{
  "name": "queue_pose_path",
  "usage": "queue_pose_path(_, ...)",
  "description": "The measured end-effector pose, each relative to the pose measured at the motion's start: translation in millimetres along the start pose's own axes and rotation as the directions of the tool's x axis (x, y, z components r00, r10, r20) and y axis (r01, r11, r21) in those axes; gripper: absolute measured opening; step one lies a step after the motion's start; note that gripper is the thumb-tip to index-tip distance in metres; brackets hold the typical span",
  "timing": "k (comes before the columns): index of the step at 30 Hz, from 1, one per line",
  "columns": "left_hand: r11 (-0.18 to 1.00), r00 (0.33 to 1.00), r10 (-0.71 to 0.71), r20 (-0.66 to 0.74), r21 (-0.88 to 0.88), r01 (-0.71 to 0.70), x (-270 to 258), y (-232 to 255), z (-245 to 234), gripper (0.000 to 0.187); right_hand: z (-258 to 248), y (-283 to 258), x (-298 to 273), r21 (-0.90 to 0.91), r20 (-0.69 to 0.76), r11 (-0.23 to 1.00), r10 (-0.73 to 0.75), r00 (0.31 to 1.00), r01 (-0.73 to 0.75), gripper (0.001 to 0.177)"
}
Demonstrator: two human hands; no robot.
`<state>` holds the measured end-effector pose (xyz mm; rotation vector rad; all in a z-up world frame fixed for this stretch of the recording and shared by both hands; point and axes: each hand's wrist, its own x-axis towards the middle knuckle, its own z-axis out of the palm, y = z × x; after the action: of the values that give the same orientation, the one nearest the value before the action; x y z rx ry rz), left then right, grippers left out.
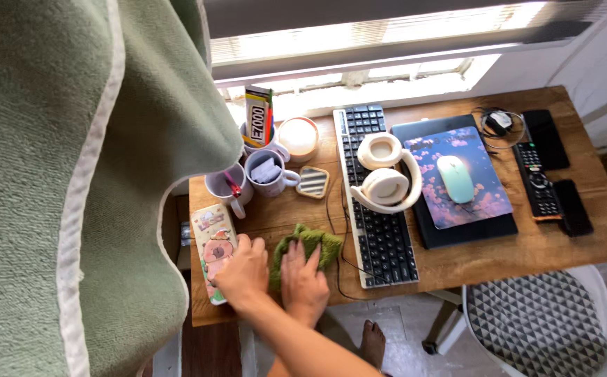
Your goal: The person cleans a desk by wiping the surface with a cloth, lifting and shifting items including a pencil case, keyboard, headphones, a laptop, remotes, and phones to wipe beneath them.
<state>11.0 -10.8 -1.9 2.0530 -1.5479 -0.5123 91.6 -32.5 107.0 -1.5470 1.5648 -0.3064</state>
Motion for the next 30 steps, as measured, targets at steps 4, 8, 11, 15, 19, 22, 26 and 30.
queue_pose_path(4,0.997,0.996,0.039,-0.083,-0.060,-0.044,4,-8,9,0.072,-75,68,6,-0.032,-0.529,0.917,-0.353,0.772,0.397,0.020)
queue_pose_path(8,0.998,0.989,-0.045,-0.142,0.036,0.050,66,5,4,0.057,-185,147,16,-0.249,-0.586,0.968,-0.172,0.792,0.027,0.040)
queue_pose_path(11,0.998,0.987,-0.051,-0.151,0.031,0.056,66,22,7,0.057,-202,170,11,-0.335,-0.438,0.932,-0.022,0.899,-0.140,0.086)
queue_pose_path(15,1.000,0.999,0.002,-0.040,0.027,-0.001,21,27,6,0.057,-199,168,9,-0.428,-0.280,0.861,0.161,0.946,-0.273,0.139)
queue_pose_path(19,0.998,0.992,-0.034,-0.122,0.050,0.041,-27,22,1,0.059,-200,161,9,-0.440,-0.267,0.859,0.154,0.951,-0.262,0.141)
queue_pose_path(22,0.973,0.943,-0.207,-0.261,0.040,0.225,-55,27,8,0.056,-211,157,6,-0.386,-0.246,0.866,0.236,0.940,-0.318,0.141)
queue_pose_path(26,0.948,0.895,-0.259,-0.364,0.083,0.308,-67,36,24,0.057,-233,153,4,-0.354,-0.169,0.895,0.225,0.960,-0.272,0.144)
queue_pose_path(30,0.947,0.893,-0.261,-0.366,0.084,0.311,-70,38,30,0.058,-248,152,2,-0.342,-0.125,0.906,0.217,0.968,-0.247,0.148)
